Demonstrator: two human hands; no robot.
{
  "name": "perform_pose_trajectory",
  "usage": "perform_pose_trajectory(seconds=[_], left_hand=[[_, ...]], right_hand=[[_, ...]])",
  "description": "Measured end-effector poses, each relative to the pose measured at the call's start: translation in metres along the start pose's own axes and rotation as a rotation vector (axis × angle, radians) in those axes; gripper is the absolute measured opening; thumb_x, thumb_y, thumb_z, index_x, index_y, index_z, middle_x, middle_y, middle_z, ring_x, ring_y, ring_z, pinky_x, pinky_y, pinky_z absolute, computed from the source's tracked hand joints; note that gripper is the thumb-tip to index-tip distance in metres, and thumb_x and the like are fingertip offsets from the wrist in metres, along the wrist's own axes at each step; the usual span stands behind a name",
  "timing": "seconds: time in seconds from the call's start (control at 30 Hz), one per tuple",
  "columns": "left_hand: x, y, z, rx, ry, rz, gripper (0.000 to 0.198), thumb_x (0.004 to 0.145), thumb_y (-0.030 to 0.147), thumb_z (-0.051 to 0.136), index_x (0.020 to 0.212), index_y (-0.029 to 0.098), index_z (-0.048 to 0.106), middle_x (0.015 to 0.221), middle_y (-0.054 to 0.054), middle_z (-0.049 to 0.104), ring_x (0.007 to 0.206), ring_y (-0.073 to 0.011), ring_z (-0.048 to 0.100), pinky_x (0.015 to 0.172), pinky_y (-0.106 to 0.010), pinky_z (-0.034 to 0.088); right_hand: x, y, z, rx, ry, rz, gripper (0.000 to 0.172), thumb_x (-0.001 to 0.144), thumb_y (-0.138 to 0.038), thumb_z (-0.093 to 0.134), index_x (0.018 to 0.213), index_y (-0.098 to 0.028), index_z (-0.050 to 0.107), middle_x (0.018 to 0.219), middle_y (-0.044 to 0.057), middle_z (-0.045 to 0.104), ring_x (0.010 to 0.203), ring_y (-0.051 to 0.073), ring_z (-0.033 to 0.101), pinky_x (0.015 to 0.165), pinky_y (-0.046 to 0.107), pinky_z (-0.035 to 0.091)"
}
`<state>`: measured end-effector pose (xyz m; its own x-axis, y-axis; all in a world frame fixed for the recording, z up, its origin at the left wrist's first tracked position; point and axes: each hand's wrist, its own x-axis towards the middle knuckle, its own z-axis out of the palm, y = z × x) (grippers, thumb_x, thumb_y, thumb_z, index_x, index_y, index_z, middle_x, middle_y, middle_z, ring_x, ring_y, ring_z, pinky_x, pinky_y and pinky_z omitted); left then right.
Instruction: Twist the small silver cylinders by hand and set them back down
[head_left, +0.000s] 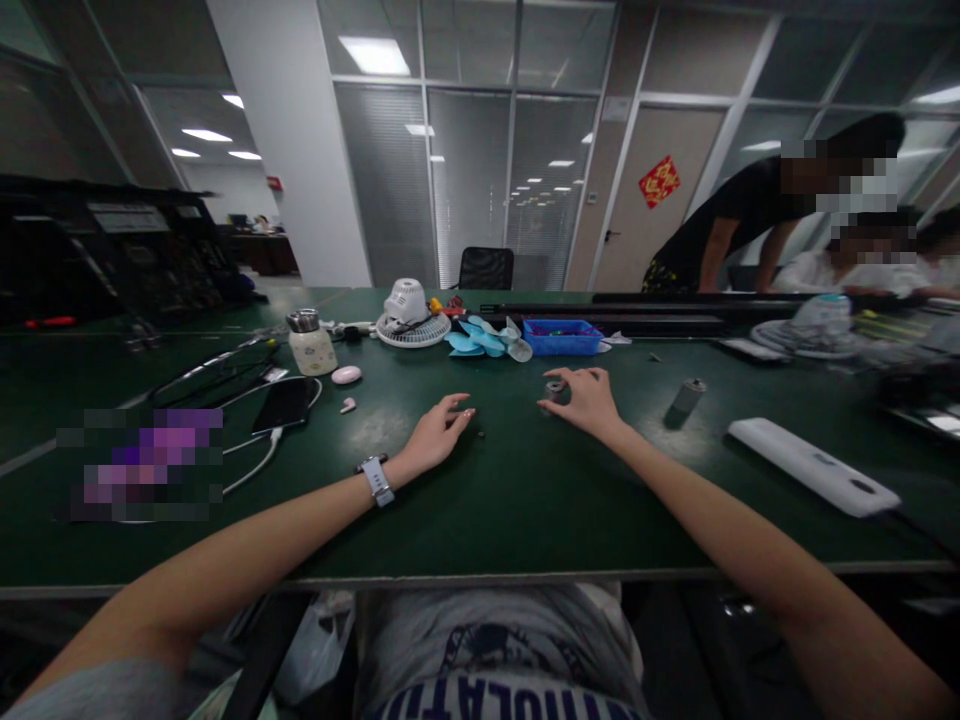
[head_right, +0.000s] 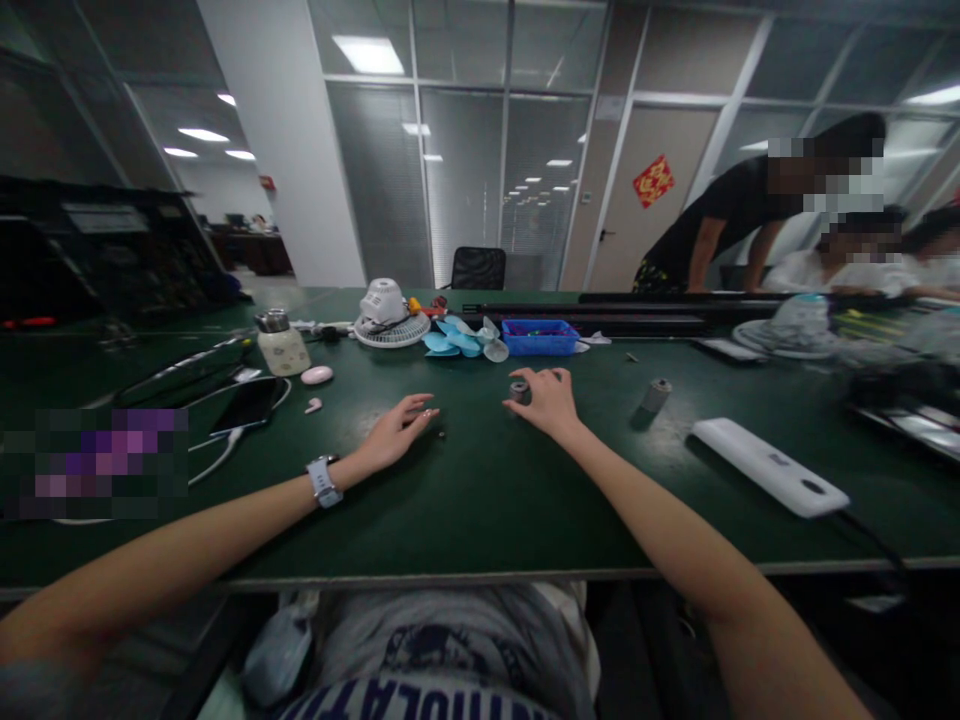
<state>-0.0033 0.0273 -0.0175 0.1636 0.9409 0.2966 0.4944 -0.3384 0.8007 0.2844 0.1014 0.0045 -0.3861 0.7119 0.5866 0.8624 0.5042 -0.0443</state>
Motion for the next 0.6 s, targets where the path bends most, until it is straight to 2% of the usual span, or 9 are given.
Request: perform_pose_trajectory(seconds=[0.2, 0.3, 0.37, 0.43, 0.5, 0.6], left_hand=[[-0.002, 0.004, 0.000, 0.001, 0.038, -0.031, 0.036, 0.092, 0.038, 0.045, 0.123, 0.020, 0.052, 0.119, -0.012, 0.069, 0.120, -0.0232, 0.059, 0.105, -0.044, 0.041], [-0.001, 0.004, 0.000, 0.001, 0.051, -0.039, 0.033, 0.093, 0.034, 0.043, 0.120, 0.019, 0.053, 0.117, -0.012, 0.069, 0.118, -0.0222, 0.061, 0.104, -0.043, 0.041], [0.000, 0.003, 0.000, 0.009, 0.057, -0.039, 0.030, 0.092, 0.031, 0.042, 0.117, 0.020, 0.054, 0.114, -0.011, 0.071, 0.115, -0.0219, 0.063, 0.101, -0.041, 0.043], [0.001, 0.003, -0.001, 0.023, 0.074, -0.029, 0.028, 0.090, 0.029, 0.042, 0.113, 0.021, 0.056, 0.110, -0.009, 0.072, 0.112, -0.0215, 0.064, 0.099, -0.040, 0.044], [0.000, 0.003, -0.002, 0.030, 0.110, -0.011, 0.026, 0.089, 0.026, 0.040, 0.107, 0.020, 0.058, 0.106, -0.007, 0.073, 0.107, -0.0208, 0.065, 0.095, -0.038, 0.045], [0.000, 0.003, -0.003, 0.003, 0.159, -0.008, 0.024, 0.085, 0.021, 0.036, 0.097, 0.019, 0.057, 0.088, -0.005, 0.073, 0.088, -0.0190, 0.067, 0.083, -0.034, 0.048]], right_hand=[[-0.003, 0.094, -0.005, -0.460, -0.031, 0.323, 0.039, 0.081, -0.048, 0.060, 0.108, -0.020, 0.066, 0.093, 0.012, 0.068, 0.101, 0.030, 0.055, 0.099, 0.050, 0.018], [-0.012, 0.127, -0.008, -0.571, -0.036, 0.446, 0.038, 0.083, -0.045, 0.056, 0.106, -0.017, 0.066, 0.092, 0.014, 0.069, 0.103, 0.032, 0.054, 0.099, 0.054, 0.017], [-0.017, 0.140, -0.009, -0.594, -0.029, 0.490, 0.036, 0.085, -0.044, 0.054, 0.105, -0.016, 0.066, 0.093, 0.015, 0.069, 0.102, 0.032, 0.054, 0.099, 0.056, 0.018], [-0.019, 0.144, -0.011, -0.588, -0.015, 0.500, 0.037, 0.086, -0.042, 0.053, 0.107, -0.015, 0.065, 0.094, 0.016, 0.068, 0.103, 0.033, 0.054, 0.099, 0.057, 0.018], [-0.016, 0.133, -0.014, -0.555, 0.038, 0.466, 0.040, 0.087, -0.042, 0.052, 0.113, -0.013, 0.063, 0.103, 0.018, 0.067, 0.110, 0.034, 0.051, 0.101, 0.059, 0.017], [-0.007, 0.087, -0.015, -0.400, 0.149, 0.312, 0.045, 0.090, -0.042, 0.050, 0.122, -0.013, 0.060, 0.122, 0.019, 0.062, 0.123, 0.034, 0.044, 0.105, 0.059, 0.015]])
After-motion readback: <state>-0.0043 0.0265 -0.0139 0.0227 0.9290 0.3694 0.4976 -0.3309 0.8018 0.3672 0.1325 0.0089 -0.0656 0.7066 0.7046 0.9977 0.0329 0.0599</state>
